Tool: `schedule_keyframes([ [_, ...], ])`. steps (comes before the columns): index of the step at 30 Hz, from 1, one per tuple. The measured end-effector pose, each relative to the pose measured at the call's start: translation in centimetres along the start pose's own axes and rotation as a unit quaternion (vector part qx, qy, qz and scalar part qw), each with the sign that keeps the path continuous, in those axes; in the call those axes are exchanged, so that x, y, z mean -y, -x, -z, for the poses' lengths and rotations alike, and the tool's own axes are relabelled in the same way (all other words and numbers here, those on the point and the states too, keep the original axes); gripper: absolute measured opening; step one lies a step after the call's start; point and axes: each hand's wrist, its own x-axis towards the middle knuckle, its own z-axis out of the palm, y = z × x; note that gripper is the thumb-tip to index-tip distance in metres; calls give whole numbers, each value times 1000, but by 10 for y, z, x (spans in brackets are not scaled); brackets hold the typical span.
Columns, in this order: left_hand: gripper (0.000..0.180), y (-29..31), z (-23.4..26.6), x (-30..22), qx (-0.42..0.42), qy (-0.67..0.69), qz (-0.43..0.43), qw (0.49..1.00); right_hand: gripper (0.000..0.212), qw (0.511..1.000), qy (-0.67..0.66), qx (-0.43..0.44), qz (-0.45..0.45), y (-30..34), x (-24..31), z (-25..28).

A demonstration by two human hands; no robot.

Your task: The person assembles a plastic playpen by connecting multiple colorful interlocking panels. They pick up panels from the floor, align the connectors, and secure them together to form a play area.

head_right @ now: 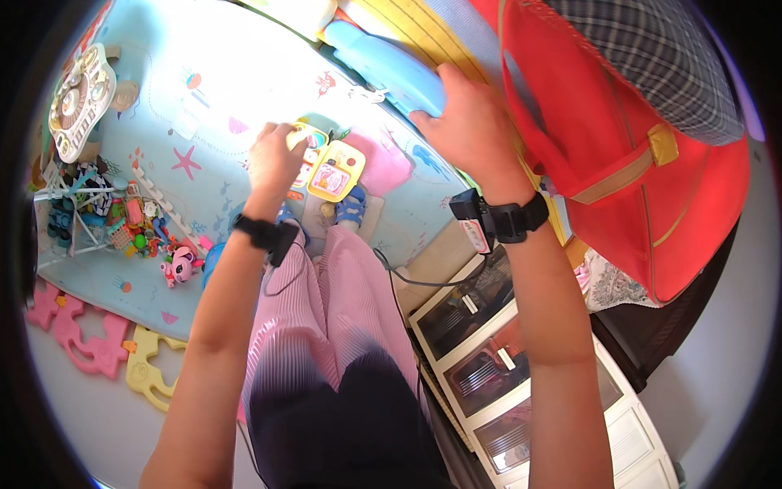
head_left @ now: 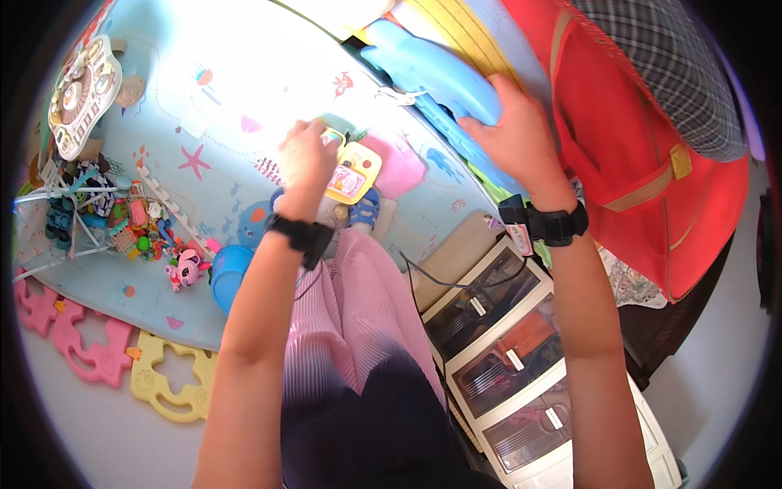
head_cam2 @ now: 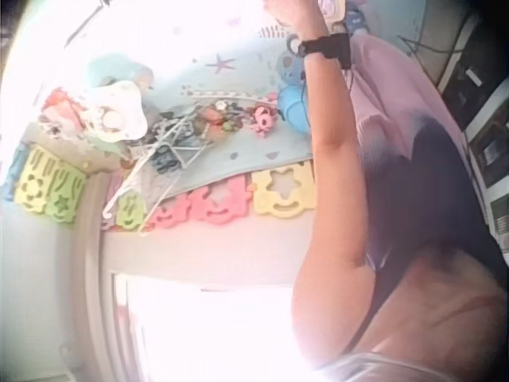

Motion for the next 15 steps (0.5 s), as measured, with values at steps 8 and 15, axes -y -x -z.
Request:
schedule_keyframes([
  [8,13,-56,-90,-64,-13,198,-34,980,39,999,-46,8,28,-4,0,1],
  [15,20,-12,-110,-26,-1,250,-36,968,40,999,-53,-1,8,2,-4,-2],
])
